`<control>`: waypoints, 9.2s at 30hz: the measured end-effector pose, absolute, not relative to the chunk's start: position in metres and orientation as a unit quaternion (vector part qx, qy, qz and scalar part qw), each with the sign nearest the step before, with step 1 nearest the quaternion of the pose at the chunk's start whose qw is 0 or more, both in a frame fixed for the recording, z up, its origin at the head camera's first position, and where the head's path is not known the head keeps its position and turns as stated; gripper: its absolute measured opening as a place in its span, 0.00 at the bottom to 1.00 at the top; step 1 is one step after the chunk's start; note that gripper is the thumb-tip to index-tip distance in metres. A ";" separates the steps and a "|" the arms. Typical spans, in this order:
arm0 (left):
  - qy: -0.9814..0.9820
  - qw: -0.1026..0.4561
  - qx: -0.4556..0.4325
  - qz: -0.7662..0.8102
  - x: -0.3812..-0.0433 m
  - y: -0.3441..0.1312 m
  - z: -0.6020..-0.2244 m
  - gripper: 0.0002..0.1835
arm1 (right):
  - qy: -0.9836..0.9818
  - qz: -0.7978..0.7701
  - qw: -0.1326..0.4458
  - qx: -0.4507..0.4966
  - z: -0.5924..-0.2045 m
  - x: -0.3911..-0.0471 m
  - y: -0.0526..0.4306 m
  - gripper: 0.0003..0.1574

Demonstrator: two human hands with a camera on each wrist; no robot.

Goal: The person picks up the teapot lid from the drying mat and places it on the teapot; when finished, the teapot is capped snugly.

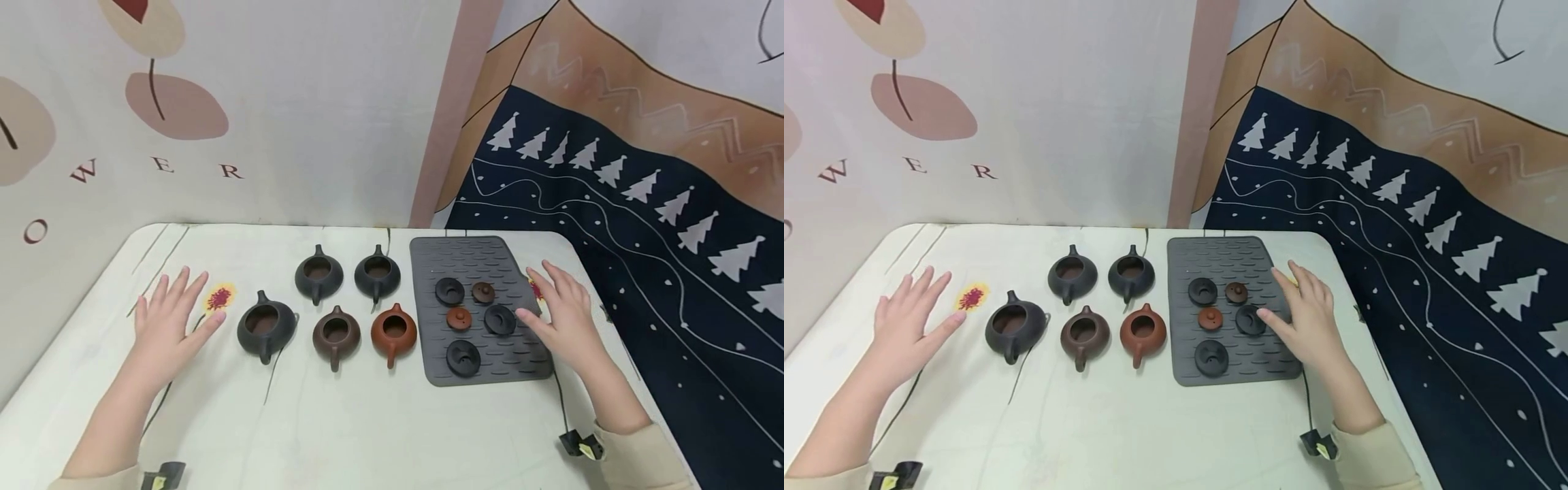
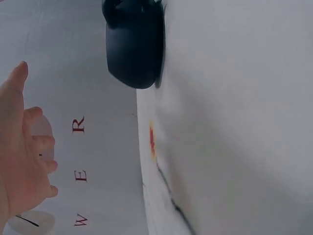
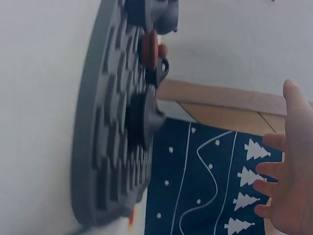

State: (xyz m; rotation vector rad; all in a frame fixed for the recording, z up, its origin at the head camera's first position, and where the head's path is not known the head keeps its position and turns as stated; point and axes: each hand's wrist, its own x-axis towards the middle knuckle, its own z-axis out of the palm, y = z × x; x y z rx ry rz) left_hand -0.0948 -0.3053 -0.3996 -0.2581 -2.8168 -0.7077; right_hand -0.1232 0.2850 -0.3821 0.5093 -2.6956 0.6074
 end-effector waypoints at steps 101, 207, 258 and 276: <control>-0.885 -0.048 -0.012 -0.462 -0.087 -0.278 -0.466 0.51 | -0.877 0.444 0.028 0.178 -0.424 -0.101 0.199 0.08; -0.877 -0.057 -0.015 -0.476 -0.088 -0.279 -0.465 0.51 | -0.873 0.346 -0.027 0.343 -0.424 -0.177 -0.091 0.11; -0.886 -0.060 -0.001 -0.460 -0.088 -0.279 -0.467 0.51 | -0.830 0.420 0.021 0.367 -0.393 -0.149 -0.035 0.12; -0.882 -0.047 -0.008 -0.468 -0.088 -0.279 -0.467 0.51 | -0.792 0.474 0.086 0.374 -0.386 -0.136 0.037 0.11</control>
